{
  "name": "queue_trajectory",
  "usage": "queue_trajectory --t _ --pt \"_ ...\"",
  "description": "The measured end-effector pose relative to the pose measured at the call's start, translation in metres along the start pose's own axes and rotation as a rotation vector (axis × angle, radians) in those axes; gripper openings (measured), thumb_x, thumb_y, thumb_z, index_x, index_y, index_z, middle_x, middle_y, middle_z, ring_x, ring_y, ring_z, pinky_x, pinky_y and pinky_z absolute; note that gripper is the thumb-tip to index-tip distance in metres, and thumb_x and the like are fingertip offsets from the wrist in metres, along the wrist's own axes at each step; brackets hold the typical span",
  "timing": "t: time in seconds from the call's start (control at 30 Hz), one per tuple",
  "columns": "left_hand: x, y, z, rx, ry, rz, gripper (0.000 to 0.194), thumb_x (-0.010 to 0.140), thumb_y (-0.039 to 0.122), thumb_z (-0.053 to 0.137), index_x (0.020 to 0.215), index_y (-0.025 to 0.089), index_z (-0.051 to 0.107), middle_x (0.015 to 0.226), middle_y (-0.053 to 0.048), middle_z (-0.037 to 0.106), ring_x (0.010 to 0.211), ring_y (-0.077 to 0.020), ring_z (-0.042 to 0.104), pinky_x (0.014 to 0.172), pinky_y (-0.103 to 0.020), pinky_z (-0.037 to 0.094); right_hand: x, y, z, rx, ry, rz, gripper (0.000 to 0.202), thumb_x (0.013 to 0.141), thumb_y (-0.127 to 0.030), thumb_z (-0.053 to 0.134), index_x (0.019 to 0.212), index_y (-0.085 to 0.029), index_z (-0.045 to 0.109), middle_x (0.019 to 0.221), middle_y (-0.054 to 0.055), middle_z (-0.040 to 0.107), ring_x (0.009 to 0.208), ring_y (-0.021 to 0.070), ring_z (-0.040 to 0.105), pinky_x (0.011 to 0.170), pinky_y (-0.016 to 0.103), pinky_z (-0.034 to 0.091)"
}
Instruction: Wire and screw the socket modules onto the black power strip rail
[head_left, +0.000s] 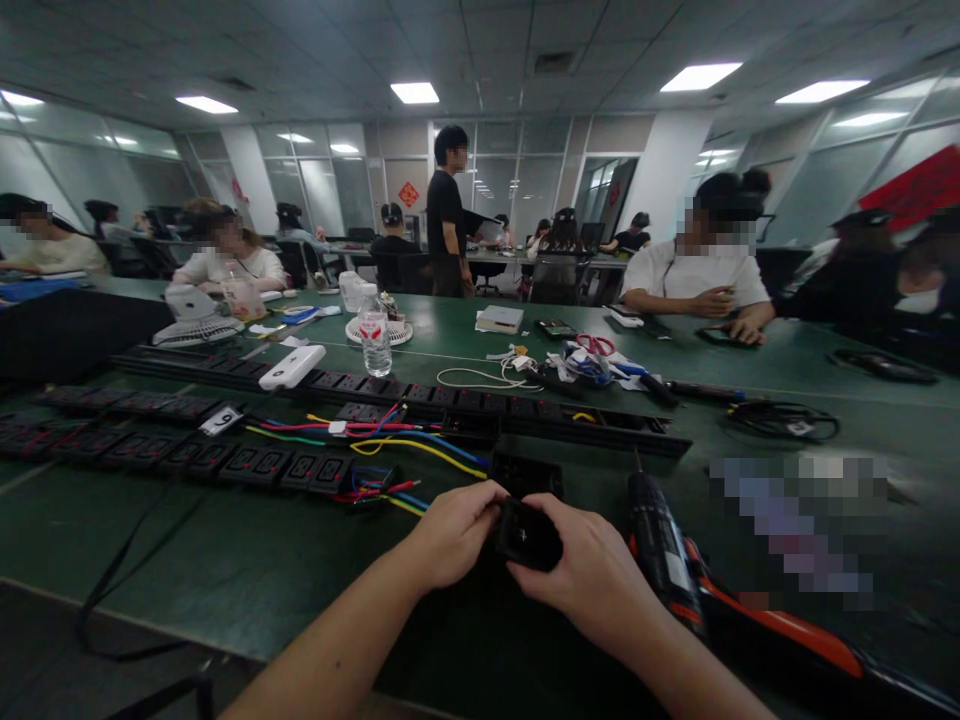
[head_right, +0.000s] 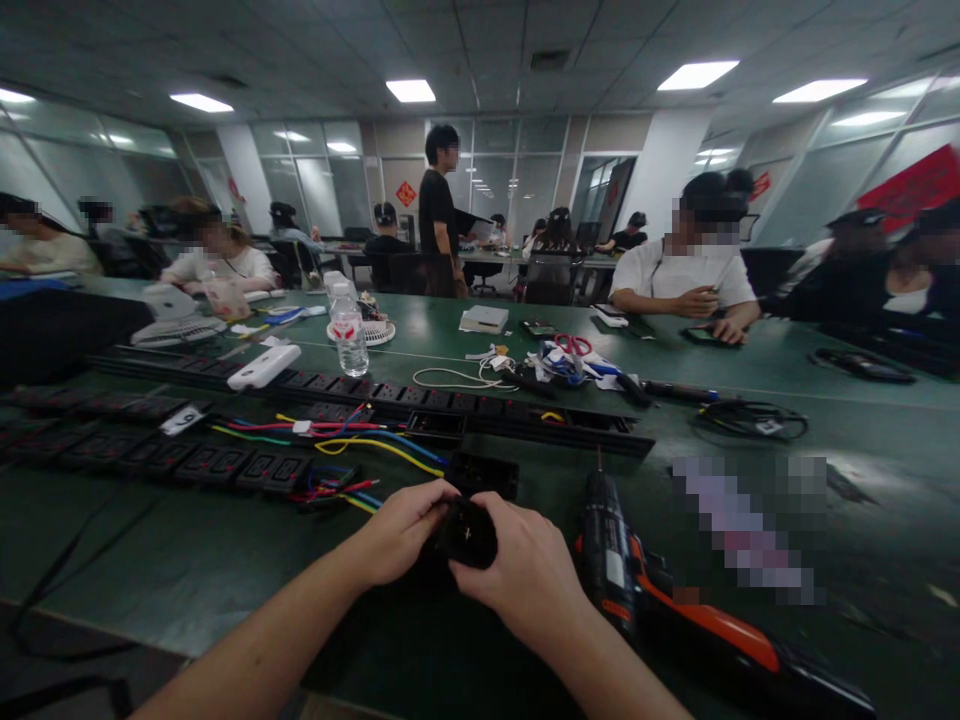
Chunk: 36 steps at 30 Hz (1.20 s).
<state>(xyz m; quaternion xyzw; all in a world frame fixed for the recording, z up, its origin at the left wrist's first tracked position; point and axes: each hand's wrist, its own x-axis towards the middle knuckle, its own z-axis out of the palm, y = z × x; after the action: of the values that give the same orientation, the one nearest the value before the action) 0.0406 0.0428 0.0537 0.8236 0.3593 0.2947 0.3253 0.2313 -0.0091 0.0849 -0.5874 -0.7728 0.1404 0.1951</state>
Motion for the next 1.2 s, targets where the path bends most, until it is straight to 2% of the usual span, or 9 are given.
queue_trajectory --t 0.2,0.3,0.6,0.83,1.0,1.1,1.2 --pt "-0.001 0.002 -0.003 0.094 -0.008 0.011 0.022 0.097 0.023 0.04 0.101 0.023 0.062 0.091 0.0 0.067 0.085 -0.0171 0.062 0.073 -0.025 0.042 -0.002 -0.003 -0.007 0.033 -0.017 0.009 0.038 0.069 -0.027 0.071 0.104 -0.022 0.057 0.088 0.003 0.068 0.086 0.0274 0.065 0.074 0.037 0.045" --pt "-0.002 0.002 -0.003 0.122 -0.012 0.012 0.02 0.096 0.023 0.041 0.099 0.023 0.062 0.09 0.001 0.067 0.084 -0.0172 0.062 0.072 -0.025 0.041 -0.002 -0.004 -0.012 0.056 -0.035 0.003 0.038 0.069 -0.025 0.071 0.104 -0.023 0.056 0.09 0.002 0.068 0.088 0.0266 0.064 0.076 0.037 0.044" --pt "-0.001 0.005 -0.008 0.036 -0.069 -0.045 0.022 0.084 0.016 0.046 0.099 0.023 0.061 0.088 0.002 0.066 0.084 -0.0181 0.061 0.073 -0.025 0.041 -0.003 0.002 -0.013 0.104 -0.085 -0.029 0.038 0.07 -0.021 0.069 0.104 -0.026 0.055 0.093 -0.002 0.066 0.088 0.0198 0.062 0.076 0.03 0.044" --pt "-0.001 0.006 -0.007 0.11 -0.065 -0.058 0.022 0.081 0.017 0.047 0.1 0.024 0.056 0.088 0.001 0.064 0.083 -0.0189 0.059 0.073 -0.027 0.041 -0.003 0.0 -0.005 -0.074 0.005 -0.054 0.042 0.063 -0.012 0.06 0.105 -0.017 0.057 0.101 0.01 0.061 0.097 0.029 0.055 0.086 0.044 0.04" --pt "-0.002 0.005 -0.008 0.147 -0.077 -0.065 0.023 0.077 0.017 0.048 0.098 0.024 0.05 0.088 0.001 0.062 0.083 -0.0193 0.058 0.071 -0.028 0.039 -0.001 -0.008 -0.001 -0.154 -0.032 -0.165 0.04 0.075 -0.025 0.064 0.114 -0.018 0.058 0.108 0.01 0.063 0.1 0.0309 0.054 0.091 0.048 0.038" --pt "-0.002 0.004 -0.008 0.15 -0.11 -0.052 0.021 0.079 0.018 0.048 0.098 0.025 0.051 0.092 0.001 0.063 0.087 -0.0202 0.059 0.075 -0.029 0.039 0.0 -0.009 0.0 -0.176 -0.06 -0.183 0.037 0.079 -0.029 0.063 0.114 -0.02 0.057 0.105 0.009 0.064 0.095 0.0296 0.058 0.084 0.044 0.042" --pt "-0.002 0.003 -0.007 0.158 -0.097 -0.056 0.016 0.082 0.02 0.048 0.096 0.024 0.052 0.091 0.001 0.063 0.087 -0.0199 0.058 0.076 -0.029 0.039 0.003 -0.013 0.0 -0.198 -0.059 -0.171 0.027 0.076 -0.026 0.06 0.103 -0.02 0.056 0.095 0.008 0.065 0.084 0.0283 0.061 0.073 0.04 0.042"
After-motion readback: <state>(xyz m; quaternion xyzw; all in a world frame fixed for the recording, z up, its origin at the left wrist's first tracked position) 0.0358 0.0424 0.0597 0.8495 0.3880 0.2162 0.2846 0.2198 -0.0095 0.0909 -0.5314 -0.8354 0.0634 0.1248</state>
